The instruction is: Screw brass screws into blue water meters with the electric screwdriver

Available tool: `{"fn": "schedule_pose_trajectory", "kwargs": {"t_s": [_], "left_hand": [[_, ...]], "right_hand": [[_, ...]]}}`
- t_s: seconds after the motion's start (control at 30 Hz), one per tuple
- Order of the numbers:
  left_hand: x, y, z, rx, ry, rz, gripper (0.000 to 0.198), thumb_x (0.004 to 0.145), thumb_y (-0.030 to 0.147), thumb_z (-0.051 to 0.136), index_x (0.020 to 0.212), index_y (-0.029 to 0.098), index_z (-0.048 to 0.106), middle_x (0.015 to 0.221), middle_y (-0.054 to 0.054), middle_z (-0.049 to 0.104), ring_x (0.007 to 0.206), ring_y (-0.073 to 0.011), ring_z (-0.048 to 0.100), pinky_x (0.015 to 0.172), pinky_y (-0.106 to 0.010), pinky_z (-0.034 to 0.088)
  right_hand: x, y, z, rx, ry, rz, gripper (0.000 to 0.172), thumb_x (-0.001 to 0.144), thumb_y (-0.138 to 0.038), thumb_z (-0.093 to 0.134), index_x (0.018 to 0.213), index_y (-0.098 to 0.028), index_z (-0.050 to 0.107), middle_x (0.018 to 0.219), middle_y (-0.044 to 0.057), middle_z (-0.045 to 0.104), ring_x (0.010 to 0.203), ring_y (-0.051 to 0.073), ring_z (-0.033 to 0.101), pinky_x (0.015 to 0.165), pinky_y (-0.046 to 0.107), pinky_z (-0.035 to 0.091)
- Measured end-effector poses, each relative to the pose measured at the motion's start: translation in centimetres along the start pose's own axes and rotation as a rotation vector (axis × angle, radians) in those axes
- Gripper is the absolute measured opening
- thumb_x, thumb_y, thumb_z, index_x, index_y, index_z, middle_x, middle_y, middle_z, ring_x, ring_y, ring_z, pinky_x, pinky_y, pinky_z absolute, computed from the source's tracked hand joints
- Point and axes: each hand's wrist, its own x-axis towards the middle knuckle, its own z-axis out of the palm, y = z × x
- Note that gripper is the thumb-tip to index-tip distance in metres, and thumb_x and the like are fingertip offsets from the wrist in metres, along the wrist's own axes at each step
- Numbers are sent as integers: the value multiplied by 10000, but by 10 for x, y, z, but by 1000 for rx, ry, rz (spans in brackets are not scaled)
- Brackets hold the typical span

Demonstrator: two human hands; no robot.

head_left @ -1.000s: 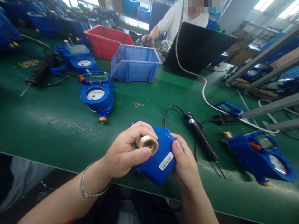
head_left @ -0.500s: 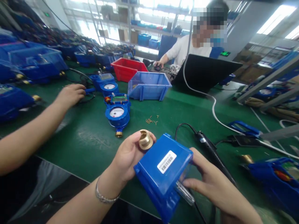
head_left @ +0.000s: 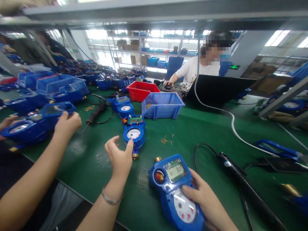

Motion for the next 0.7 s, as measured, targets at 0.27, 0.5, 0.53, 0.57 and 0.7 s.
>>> {"fn": "schedule_pose_trajectory", "kwargs": {"t_s": [0.27, 0.5, 0.53, 0.57, 0.7], "left_hand": [[53, -7, 18, -283, -120, -189, 333, 654, 76, 604, 977, 115, 533, 801, -59, 636, 668, -151, 621, 695, -289, 515], [37, -4, -43, -364, 117, -269, 418, 640, 11, 598, 1034, 139, 541, 769, -24, 634, 604, -127, 615, 585, -225, 510], [40, -3, -51, -365, 160, -260, 397, 646, 5, 594, 1016, 142, 548, 770, -15, 630, 605, -115, 612, 588, -211, 509], [46, -3, -57, -365, 198, -247, 372, 653, 1, 591, 995, 143, 554, 769, -6, 625, 609, -103, 609, 597, -198, 507], [74, 1, -66, -347, 277, -198, 299, 665, 2, 601, 932, 128, 552, 768, -3, 611, 637, -85, 605, 646, -184, 506]], "right_hand": [[43, 16, 38, 15, 140, -77, 816, 537, -324, 800, 1233, -198, 394, 888, 75, 646, 791, 272, 644, 625, 347, 513], [93, 12, 85, -7, 111, -157, 720, 582, -255, 714, 1216, -180, 382, 766, 20, 611, 659, 204, 617, 614, 329, 504], [103, 11, 93, -19, 111, -167, 711, 577, -246, 706, 1208, -175, 388, 754, 15, 605, 655, 200, 611, 618, 329, 503], [113, 10, 101, -29, 113, -177, 699, 573, -237, 700, 1200, -174, 397, 752, 14, 603, 657, 197, 605, 626, 329, 503], [153, 11, 132, -81, 120, -218, 638, 592, -202, 662, 1183, -177, 423, 846, 36, 617, 728, 195, 601, 688, 336, 501]]}}
